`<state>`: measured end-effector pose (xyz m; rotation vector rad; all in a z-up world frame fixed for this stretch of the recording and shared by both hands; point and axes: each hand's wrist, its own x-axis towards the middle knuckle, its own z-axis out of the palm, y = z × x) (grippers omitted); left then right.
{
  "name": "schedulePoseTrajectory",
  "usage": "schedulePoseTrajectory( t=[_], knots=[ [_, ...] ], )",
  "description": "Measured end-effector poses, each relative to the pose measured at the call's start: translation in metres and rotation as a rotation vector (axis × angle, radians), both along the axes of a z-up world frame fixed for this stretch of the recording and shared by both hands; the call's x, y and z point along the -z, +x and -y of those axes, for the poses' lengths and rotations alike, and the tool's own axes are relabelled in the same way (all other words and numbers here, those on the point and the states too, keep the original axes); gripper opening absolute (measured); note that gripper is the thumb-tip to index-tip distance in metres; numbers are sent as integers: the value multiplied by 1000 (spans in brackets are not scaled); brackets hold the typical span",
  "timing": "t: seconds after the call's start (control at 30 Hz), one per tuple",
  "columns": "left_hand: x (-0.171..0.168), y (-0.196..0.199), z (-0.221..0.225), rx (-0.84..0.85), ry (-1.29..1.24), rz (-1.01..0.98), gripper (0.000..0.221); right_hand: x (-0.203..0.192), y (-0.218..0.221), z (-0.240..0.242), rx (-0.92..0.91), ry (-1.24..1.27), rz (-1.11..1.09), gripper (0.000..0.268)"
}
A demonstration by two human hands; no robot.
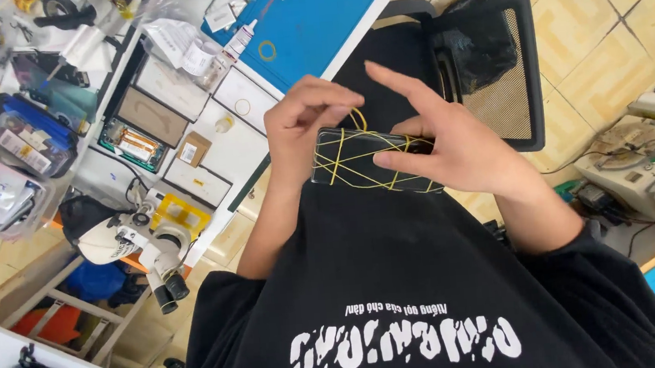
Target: Repairing a smartphone by applying adhesive to the frame, attaching the screen, securing it with rubber bands, and cleaning the surface.
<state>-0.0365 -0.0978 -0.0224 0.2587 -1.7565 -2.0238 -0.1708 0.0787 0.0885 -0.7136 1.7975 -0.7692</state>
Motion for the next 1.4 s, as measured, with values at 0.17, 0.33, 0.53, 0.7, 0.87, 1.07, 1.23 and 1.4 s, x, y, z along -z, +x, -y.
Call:
schedulePoseTrajectory(
  t=[0.17, 0.33, 0.53, 0.7, 0.87, 1.07, 1.23, 1.4],
  knots=[
    [-13, 17, -17, 44, -6, -73, 10, 6, 10, -26, -15, -227, 71, 59],
    [-14, 21, -25, 32, 166, -71, 12, 30, 22, -52, 117, -468, 172, 28],
    [-10, 14, -45, 199, 720, -345, 41, 8, 29, -70, 201, -516, 265, 26],
    [-50, 27, -46, 105, 285, -488, 41, 17, 35, -81, 414, -629, 381, 26],
    [-101, 64, -80, 57, -71, -467, 26, 34, 8, -97, 746, -729, 446, 30],
    [-37, 65, -60, 10, -227, -121, 14, 12, 14, -93, 758, -752, 461, 30],
    [-10, 24, -59, 535, 374, 7, 51, -2, 47, -91, 453, -636, 572, 25],
    [-25, -4, -36, 882, 448, -20, 54, -11, 55, -92, 320, -499, 348, 22]
  ],
)
